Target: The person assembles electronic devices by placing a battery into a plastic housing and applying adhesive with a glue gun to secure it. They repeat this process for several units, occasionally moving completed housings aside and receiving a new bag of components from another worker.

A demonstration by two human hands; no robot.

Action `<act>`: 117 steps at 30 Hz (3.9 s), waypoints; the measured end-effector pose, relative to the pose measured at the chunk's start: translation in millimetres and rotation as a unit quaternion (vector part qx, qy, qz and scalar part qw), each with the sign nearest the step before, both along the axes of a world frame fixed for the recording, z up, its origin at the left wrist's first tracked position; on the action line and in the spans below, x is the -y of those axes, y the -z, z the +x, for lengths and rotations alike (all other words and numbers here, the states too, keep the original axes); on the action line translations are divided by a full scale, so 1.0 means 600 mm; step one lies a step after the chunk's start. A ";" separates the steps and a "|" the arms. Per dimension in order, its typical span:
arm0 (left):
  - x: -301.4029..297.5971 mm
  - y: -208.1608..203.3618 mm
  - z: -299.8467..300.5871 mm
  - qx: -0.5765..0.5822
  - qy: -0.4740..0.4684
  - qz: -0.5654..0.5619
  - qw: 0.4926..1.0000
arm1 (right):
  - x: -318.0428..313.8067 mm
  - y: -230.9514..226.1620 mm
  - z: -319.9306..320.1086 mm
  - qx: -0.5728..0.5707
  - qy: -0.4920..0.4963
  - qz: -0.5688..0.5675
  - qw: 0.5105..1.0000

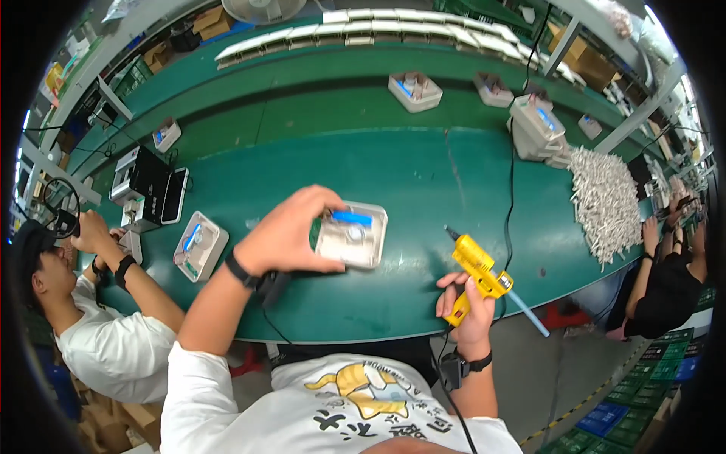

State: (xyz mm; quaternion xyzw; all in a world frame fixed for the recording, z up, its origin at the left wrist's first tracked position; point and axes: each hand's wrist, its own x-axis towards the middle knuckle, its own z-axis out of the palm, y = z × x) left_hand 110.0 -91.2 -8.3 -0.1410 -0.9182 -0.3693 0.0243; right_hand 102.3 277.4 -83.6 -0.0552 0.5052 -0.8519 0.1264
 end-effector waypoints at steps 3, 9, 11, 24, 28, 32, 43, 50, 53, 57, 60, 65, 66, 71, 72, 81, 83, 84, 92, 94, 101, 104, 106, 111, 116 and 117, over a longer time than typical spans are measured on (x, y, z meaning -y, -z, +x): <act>-0.035 0.003 0.089 -0.040 0.038 -0.018 0.998 | 0.000 -0.001 -0.003 0.002 -0.002 0.006 1.000; -0.063 0.013 0.137 0.079 -0.077 -0.069 0.991 | 0.000 -0.001 -0.002 -0.004 -0.010 0.022 1.000; -0.074 0.013 0.134 0.094 -0.105 -0.113 0.984 | 0.001 -0.003 0.006 -0.018 -0.022 0.037 0.999; -0.085 0.000 0.100 0.023 0.049 -0.199 0.978 | 0.003 -0.029 0.042 -0.031 -0.109 0.029 0.993; -0.066 -0.006 0.109 0.046 0.030 -0.104 0.993 | -0.002 -0.052 0.056 -0.038 -0.156 0.047 0.986; -0.078 0.035 0.135 0.048 -0.103 0.173 0.978 | 0.026 -0.106 0.076 0.019 -0.225 0.156 0.962; -0.136 0.141 0.162 -0.051 -0.276 0.427 0.860 | 0.126 -0.109 0.076 -0.203 -0.259 0.469 0.820; -0.127 0.143 0.168 -0.113 -0.287 0.334 0.891 | 0.114 -0.126 0.075 -0.112 -0.305 0.431 0.842; -0.129 0.115 0.171 -0.138 -0.287 0.268 0.909 | 0.101 -0.149 0.068 0.076 -0.343 0.403 0.845; -0.126 0.090 0.179 -0.155 -0.255 0.198 0.934 | 0.068 -0.152 0.080 0.056 -0.223 0.317 0.920; -0.120 0.093 0.182 -0.163 -0.221 0.161 0.948 | 0.053 -0.147 0.082 0.067 -0.203 0.350 0.912; -0.116 0.100 0.182 -0.165 -0.183 0.121 0.962 | 0.051 -0.142 0.087 0.041 -0.210 0.403 0.890; -0.115 0.101 0.182 -0.158 -0.182 0.122 0.963 | 0.051 -0.141 0.086 0.036 -0.209 0.401 0.891; -0.113 0.092 0.178 -0.152 -0.188 0.123 0.962 | 0.052 -0.142 0.081 0.028 -0.210 0.387 0.897; -0.114 0.092 0.178 -0.148 -0.189 0.127 0.962 | 0.052 -0.143 0.080 0.029 -0.211 0.383 0.899; -0.109 0.096 0.174 -0.166 -0.151 0.111 0.968 | 0.026 -0.132 0.077 0.097 -0.248 0.360 0.894; -0.109 0.096 0.175 -0.176 -0.143 0.101 0.969 | 0.023 -0.135 0.075 0.088 -0.249 0.340 0.902; -0.109 0.095 0.175 -0.181 -0.142 0.085 0.969 | 0.021 -0.135 0.074 0.084 -0.249 0.331 0.906; -0.117 0.087 0.172 -0.171 -0.144 0.037 0.974 | 0.006 -0.097 0.074 0.044 -0.250 0.309 0.917; -0.115 0.088 0.170 -0.178 -0.133 0.034 0.974 | 0.001 -0.093 0.072 0.045 -0.251 0.306 0.917; -0.117 0.090 0.173 -0.168 -0.127 0.029 0.977 | -0.004 -0.091 0.063 0.049 -0.253 0.280 0.925; -0.116 0.078 0.176 -0.150 -0.142 0.003 0.978 | -0.002 -0.095 0.059 0.048 -0.260 0.285 0.921; -0.117 0.066 0.181 -0.118 -0.182 -0.039 0.975 | -0.001 -0.098 0.061 0.056 -0.262 0.304 0.914; -0.116 0.078 0.147 -0.125 -0.221 0.097 0.962 | 0.007 -0.115 0.065 0.062 -0.266 0.367 0.889; -0.085 0.086 0.137 0.076 -0.112 0.125 0.983 | 0.013 -0.120 0.076 -0.062 -0.235 0.414 0.877; -0.084 0.079 0.136 0.102 -0.111 0.130 0.980 | 0.012 -0.120 0.078 -0.062 -0.235 0.416 0.876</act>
